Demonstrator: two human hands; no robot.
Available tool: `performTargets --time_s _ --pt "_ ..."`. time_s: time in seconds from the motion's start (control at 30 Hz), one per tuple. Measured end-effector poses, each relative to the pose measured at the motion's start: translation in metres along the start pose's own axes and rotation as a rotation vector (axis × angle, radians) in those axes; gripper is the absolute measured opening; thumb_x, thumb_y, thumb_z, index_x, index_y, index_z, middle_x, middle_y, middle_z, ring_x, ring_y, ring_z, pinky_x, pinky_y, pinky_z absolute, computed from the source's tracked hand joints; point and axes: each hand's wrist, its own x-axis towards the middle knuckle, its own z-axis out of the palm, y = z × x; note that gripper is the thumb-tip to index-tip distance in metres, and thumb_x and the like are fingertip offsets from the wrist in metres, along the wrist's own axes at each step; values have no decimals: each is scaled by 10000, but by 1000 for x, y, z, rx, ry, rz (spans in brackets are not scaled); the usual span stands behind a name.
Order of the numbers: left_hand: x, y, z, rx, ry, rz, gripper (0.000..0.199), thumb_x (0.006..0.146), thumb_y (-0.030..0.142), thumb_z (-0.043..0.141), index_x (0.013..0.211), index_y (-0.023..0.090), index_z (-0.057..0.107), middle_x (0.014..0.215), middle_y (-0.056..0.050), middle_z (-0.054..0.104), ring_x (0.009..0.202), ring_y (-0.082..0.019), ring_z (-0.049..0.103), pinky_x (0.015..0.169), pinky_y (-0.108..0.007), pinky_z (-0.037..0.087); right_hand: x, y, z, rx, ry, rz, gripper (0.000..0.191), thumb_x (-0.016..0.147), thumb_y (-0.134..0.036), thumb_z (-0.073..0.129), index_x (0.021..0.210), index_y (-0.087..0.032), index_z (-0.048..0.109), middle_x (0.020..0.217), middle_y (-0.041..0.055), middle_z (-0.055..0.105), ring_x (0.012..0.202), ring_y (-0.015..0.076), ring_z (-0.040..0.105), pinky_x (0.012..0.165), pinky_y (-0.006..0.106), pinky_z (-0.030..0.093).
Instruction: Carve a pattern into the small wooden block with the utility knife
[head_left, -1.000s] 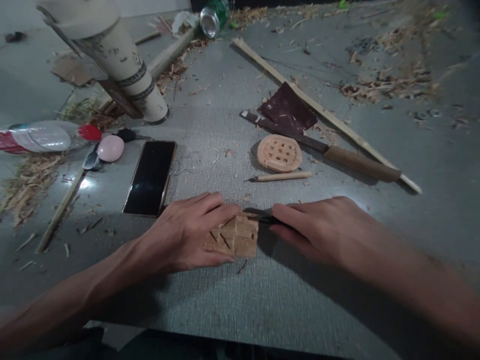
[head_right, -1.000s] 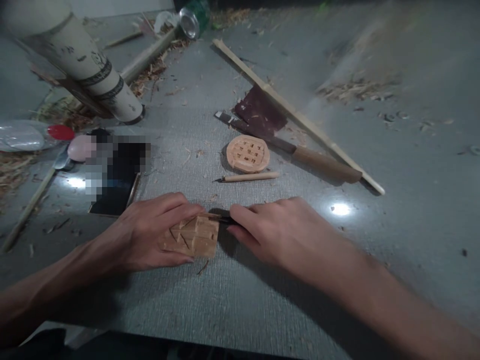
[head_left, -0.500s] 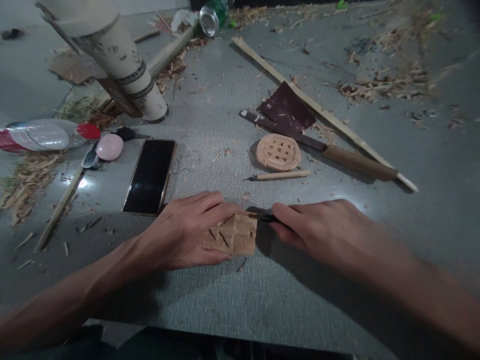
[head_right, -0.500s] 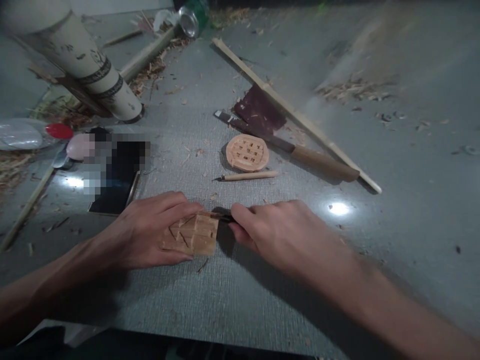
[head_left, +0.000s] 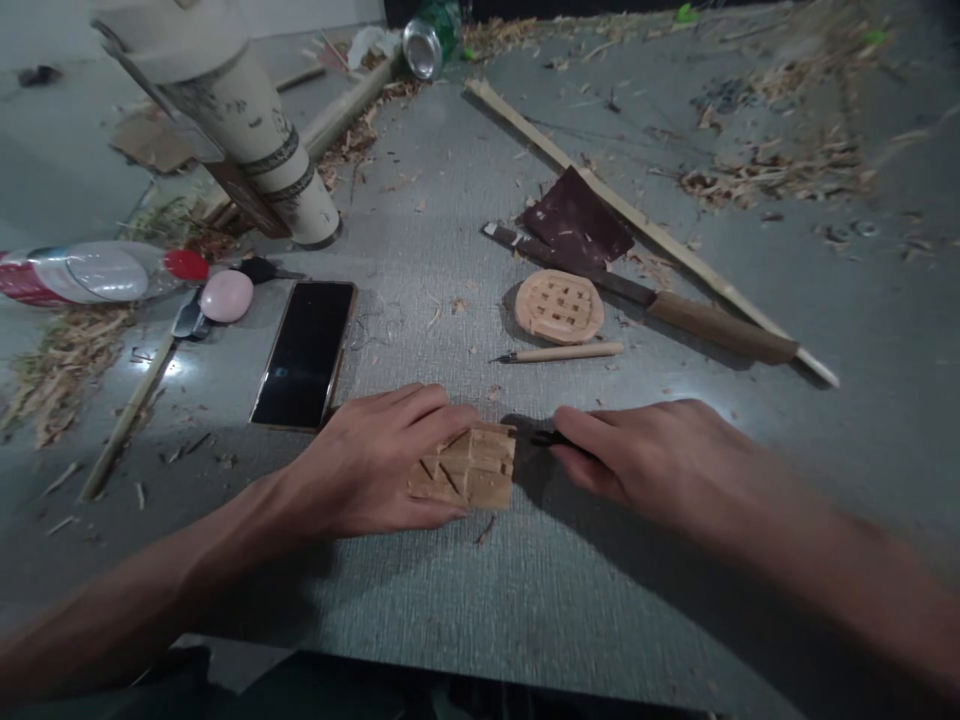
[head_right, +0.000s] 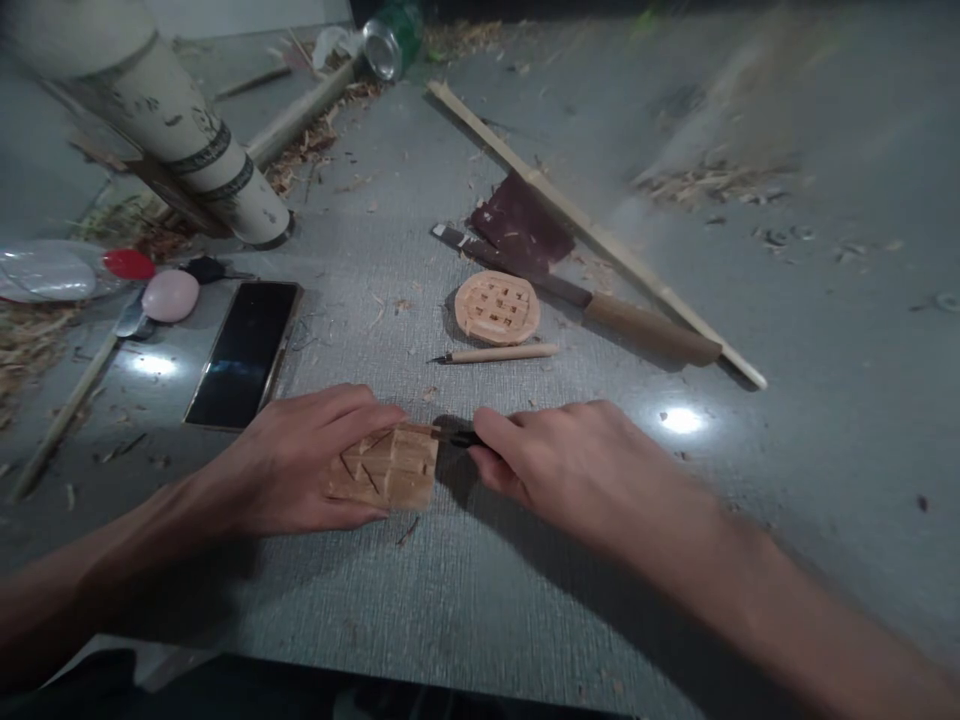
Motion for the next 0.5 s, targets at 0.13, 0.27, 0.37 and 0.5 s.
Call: performTargets --time_s 0.13,0.27,0.37,0.5 --pt "-1 -1 2 12 17 14 603 920 518 748 1391 219 518 1142 -71 670 966 -230 675 791 -337 539 -1 0 0 10 7 7 280 1138 -403 342 953 -258 493 656 -67 611 459 156 509 555 339 94" --pt "-1 -1 2 12 11 9 599 928 520 733 1407 234 517 1160 -71 683 977 -234 683 793 -340 542 -2 4 2 5 -3 14 284 1138 -425 335 963 -265 491 644 -68 600 449 158 489 554 338 89" --pt "-1 0 1 11 7 4 586 929 506 733 1402 232 523 1153 -73 686 984 -239 688 786 -337 543 -2 7 5 -17 20 13 301 1140 -443 318 963 -269 488 639 -64 598 440 161 478 552 340 80" --pt "1 1 0 19 0 6 582 929 468 742 1406 224 514 1142 -73 680 979 -237 686 777 -334 538 -2 8 7 -10 17 0 306 1141 -446 310 962 -269 483 639 -64 605 439 162 485 551 338 84"
